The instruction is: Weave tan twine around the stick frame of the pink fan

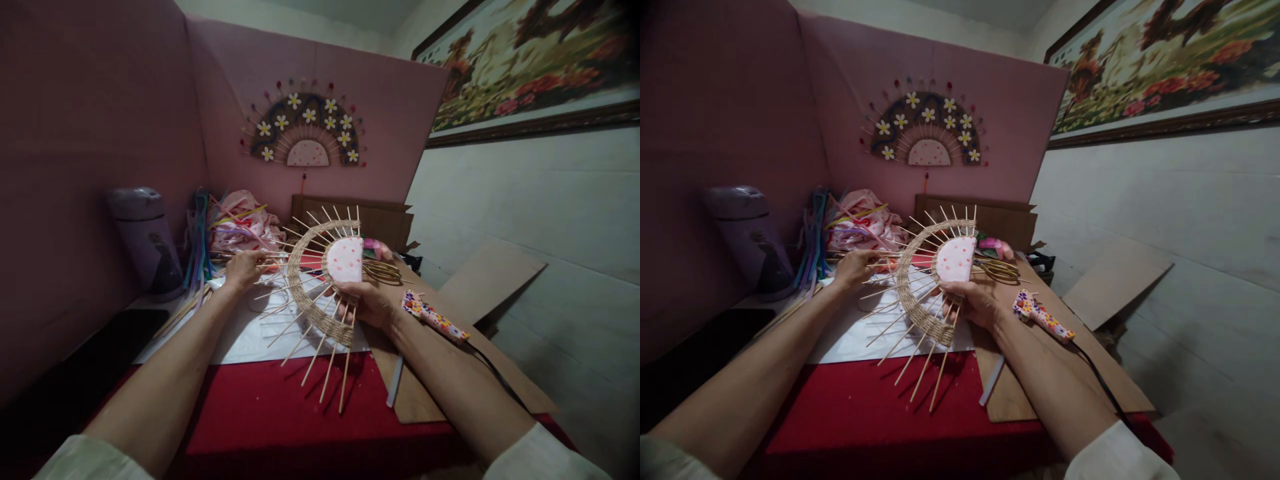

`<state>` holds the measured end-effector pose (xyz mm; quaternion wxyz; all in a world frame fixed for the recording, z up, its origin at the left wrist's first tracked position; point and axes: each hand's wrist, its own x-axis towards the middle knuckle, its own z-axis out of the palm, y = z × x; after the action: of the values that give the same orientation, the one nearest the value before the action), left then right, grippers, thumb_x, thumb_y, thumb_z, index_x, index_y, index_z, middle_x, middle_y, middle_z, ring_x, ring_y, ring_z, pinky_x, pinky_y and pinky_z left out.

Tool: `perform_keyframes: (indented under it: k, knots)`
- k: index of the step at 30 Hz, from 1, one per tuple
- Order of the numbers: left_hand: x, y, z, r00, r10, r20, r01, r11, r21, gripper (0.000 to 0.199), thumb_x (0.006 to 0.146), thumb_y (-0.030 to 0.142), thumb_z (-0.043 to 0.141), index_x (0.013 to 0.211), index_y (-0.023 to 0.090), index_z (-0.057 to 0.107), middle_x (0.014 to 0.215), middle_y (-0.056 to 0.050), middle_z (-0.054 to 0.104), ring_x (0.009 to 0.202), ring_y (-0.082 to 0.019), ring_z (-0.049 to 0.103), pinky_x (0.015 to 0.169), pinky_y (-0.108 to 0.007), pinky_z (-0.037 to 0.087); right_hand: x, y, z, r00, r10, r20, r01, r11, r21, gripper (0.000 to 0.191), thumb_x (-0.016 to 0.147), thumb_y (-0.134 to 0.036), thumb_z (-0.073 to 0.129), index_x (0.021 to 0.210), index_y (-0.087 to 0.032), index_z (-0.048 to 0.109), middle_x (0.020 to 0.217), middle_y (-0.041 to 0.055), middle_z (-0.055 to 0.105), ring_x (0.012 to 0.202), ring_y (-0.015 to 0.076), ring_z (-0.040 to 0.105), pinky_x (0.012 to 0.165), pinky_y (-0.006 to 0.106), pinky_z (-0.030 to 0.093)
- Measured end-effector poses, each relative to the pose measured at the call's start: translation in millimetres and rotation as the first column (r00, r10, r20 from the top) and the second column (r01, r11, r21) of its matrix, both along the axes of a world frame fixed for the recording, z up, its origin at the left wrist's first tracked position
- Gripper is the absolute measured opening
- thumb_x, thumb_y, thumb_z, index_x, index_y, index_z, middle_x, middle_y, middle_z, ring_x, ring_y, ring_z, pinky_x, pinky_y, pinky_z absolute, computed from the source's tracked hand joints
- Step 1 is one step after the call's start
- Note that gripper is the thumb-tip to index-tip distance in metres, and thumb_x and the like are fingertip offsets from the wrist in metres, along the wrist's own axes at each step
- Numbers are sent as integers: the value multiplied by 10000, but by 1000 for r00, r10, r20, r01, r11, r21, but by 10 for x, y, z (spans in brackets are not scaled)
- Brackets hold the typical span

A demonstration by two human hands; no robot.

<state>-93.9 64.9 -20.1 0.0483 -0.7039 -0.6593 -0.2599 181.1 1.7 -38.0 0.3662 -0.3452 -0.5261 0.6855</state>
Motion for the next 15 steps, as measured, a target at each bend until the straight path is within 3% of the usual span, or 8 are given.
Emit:
perform_keyframes:
  k: [15]
  knots:
    - [3, -28, 13, 999, -13, 32, 13, 1000, -3, 323, 788, 470, 517, 974, 277, 698, 854, -28, 709, 798, -196, 625, 585, -246, 368, -5, 1, -16, 999, 18, -38, -18, 1000, -6, 290, 682, -381, 630, 788, -115, 671, 522, 30, 607, 409, 95, 545, 361, 174, 425]
